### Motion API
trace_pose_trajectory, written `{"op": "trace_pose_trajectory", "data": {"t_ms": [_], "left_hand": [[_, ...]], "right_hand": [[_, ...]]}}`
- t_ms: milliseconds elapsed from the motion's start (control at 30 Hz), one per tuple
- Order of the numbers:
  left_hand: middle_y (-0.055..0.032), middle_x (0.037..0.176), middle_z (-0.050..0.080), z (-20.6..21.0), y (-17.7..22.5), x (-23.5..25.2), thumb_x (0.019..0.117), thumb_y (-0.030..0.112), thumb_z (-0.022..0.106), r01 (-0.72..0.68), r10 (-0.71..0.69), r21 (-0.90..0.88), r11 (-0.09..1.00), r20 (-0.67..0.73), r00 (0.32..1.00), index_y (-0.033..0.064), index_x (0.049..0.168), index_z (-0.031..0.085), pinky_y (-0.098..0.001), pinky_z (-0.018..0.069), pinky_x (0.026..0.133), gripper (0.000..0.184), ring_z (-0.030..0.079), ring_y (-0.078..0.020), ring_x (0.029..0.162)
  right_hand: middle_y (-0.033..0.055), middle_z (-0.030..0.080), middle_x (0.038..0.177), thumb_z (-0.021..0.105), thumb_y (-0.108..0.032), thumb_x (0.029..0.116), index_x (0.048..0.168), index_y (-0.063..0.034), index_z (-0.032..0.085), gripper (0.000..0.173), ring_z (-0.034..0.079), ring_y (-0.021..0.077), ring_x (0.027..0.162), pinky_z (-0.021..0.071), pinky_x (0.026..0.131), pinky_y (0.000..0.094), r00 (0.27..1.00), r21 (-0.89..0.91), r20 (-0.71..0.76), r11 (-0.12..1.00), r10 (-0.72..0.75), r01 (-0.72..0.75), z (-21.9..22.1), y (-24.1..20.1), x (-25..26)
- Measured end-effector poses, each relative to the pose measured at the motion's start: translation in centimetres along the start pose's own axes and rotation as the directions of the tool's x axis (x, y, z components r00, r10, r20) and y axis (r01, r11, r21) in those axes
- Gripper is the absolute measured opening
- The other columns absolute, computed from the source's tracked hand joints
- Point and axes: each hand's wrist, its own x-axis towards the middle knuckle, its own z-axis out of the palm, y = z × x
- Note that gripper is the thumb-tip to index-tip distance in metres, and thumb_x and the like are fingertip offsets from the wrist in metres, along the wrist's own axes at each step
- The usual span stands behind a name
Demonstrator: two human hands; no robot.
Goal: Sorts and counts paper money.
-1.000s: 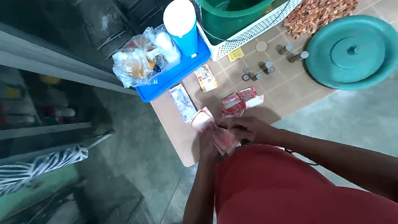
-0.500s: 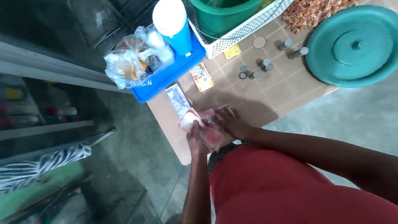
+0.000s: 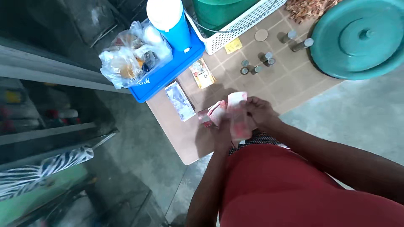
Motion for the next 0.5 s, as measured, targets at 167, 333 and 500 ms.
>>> {"op": "trace_pose_trajectory", "data": {"t_ms": [167, 333, 500], "left_hand": [[-0.0141, 0.091, 0.074, -0.6, -0.2, 0.3, 0.1035, 0.001, 0.048, -0.019, 0.013, -0.146, 0.989, -0.045, 0.999, -0.0058, 0.114, 0.058, -0.0373, 0.0624, 0.078, 0.016, 0.074, -0.0213, 0.080], [-0.0087, 0.084, 0.071, 0.4, -0.1, 0.6, 0.0907, -0.004, 0.066, -0.057, 0.042, -0.115, 0.992, -0.122, 0.992, -0.0031, 0.107, 0.061, -0.0348, 0.0617, 0.073, 0.017, 0.071, -0.0163, 0.077], [-0.0070, 0.087, 0.071, 1.7, -0.3, -0.3, 0.0855, 0.001, 0.077, -0.010, 0.011, 0.147, 0.989, -0.003, 1.000, -0.0051, 0.110, 0.063, -0.0297, 0.0609, 0.076, 0.029, 0.070, -0.0107, 0.079]], "right_hand": [[0.0281, 0.064, 0.119, 0.062, -0.014, 0.1013, 0.119, 0.0093, 0.066, 0.029, 0.064, 0.0393, 0.108, 0.0514, 0.097, 0.0554, 0.952, -0.574, 0.064, 0.769, -0.299, 0.281, -5.6, 2.2, 5.9], [0.0323, 0.051, 0.139, 0.064, -0.018, 0.0998, 0.138, 0.0082, 0.053, 0.047, 0.059, 0.0450, 0.117, 0.0521, 0.094, 0.0568, 0.925, -0.620, 0.099, 0.704, -0.367, 0.346, -4.8, 0.3, 2.0], [0.0033, 0.066, 0.094, 0.056, -0.009, 0.1036, 0.115, 0.0001, 0.061, 0.015, 0.066, 0.0083, 0.081, 0.0586, 0.078, 0.0292, 0.992, -0.015, 0.127, 1.000, 0.023, -0.021, -1.1, 0.5, -2.3]]}}
